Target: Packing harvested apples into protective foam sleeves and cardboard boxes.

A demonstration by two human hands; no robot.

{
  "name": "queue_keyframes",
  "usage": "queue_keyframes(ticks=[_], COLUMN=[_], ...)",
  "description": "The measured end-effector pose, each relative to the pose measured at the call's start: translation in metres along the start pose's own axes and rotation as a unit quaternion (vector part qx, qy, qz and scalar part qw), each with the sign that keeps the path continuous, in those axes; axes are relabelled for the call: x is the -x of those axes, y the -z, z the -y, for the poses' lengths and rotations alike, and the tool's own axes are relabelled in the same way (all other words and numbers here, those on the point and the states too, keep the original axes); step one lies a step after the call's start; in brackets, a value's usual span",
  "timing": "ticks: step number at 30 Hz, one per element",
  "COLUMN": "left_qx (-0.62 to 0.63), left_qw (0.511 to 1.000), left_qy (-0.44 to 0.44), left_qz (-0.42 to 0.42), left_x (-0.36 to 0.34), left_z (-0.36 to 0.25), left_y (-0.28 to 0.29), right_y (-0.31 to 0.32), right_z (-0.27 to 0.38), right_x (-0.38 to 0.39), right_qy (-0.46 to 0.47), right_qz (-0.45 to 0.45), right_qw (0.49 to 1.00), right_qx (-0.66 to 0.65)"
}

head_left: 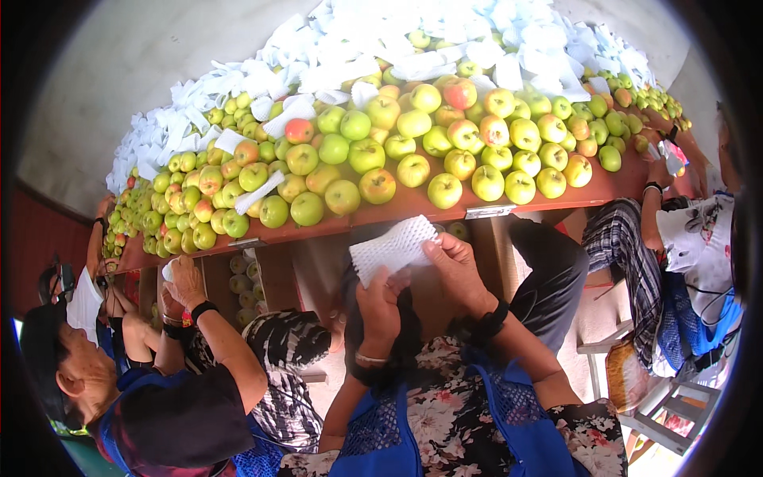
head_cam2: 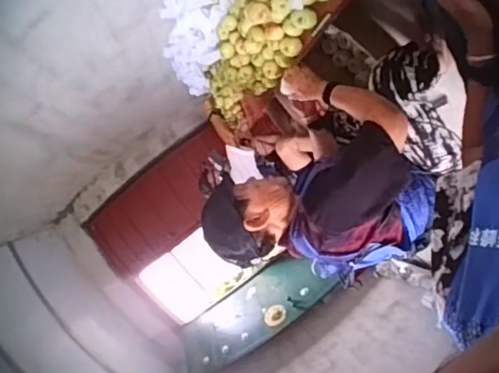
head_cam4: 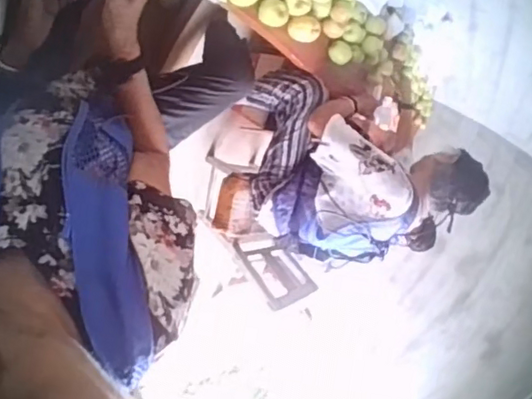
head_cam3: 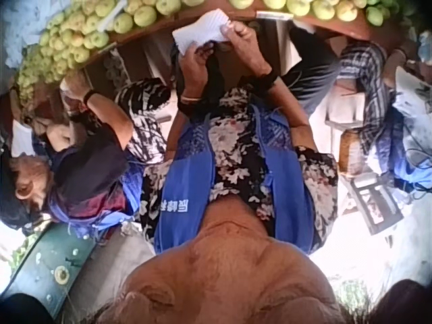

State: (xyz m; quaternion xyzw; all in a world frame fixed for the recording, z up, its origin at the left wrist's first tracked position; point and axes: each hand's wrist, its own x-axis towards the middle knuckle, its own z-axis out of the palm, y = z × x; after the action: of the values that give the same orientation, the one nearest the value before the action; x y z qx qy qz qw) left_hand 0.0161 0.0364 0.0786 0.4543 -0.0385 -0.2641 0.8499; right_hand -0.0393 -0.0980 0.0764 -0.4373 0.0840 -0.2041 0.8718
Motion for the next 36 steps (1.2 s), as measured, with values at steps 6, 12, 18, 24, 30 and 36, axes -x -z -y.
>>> queue_keyframes(ticks=[6, 12, 18, 24, 30, 36], left_qx=[0.042, -0.532, -0.349, -0.263, -0.284, -0.33], left_qw=[0.998, 0.784, 0.919, 0.954, 0.938, 0.915], left_qy=[-0.042, -0.315, -0.086, 0.05, 0.1, 0.119], left_qz=[-0.024, 0.063, 0.165, 0.133, 0.169, 0.198], left_x=[-0.001, 0.002, -0.001, 0.0, 0.004, 0.004], left_z=[-0.01, -0.056, -0.038, -0.029, -0.026, -0.027], left_y=[0.006, -0.012, 0.007, 0.0, -0.004, -0.005], right_y=[-0.006, -0.017, -0.018, -0.021, -0.016, -0.011], right_z=[0.009, 0.045, 0.041, 0.043, 0.025, 0.024], right_x=[-0.001, 0.006, 0.004, -0.001, -0.018, -0.018], right_qy=[0.089, 0.019, 0.009, 0.151, 0.126, 0.113], right_qz=[-0.008, 0.054, 0.084, 0.038, -0.012, -0.037], right_qw=[0.995, 0.979, 0.98, 0.896, 0.884, 0.902], right_qx=[0.034, 0.195, 0.182, 0.415, 0.45, 0.414])
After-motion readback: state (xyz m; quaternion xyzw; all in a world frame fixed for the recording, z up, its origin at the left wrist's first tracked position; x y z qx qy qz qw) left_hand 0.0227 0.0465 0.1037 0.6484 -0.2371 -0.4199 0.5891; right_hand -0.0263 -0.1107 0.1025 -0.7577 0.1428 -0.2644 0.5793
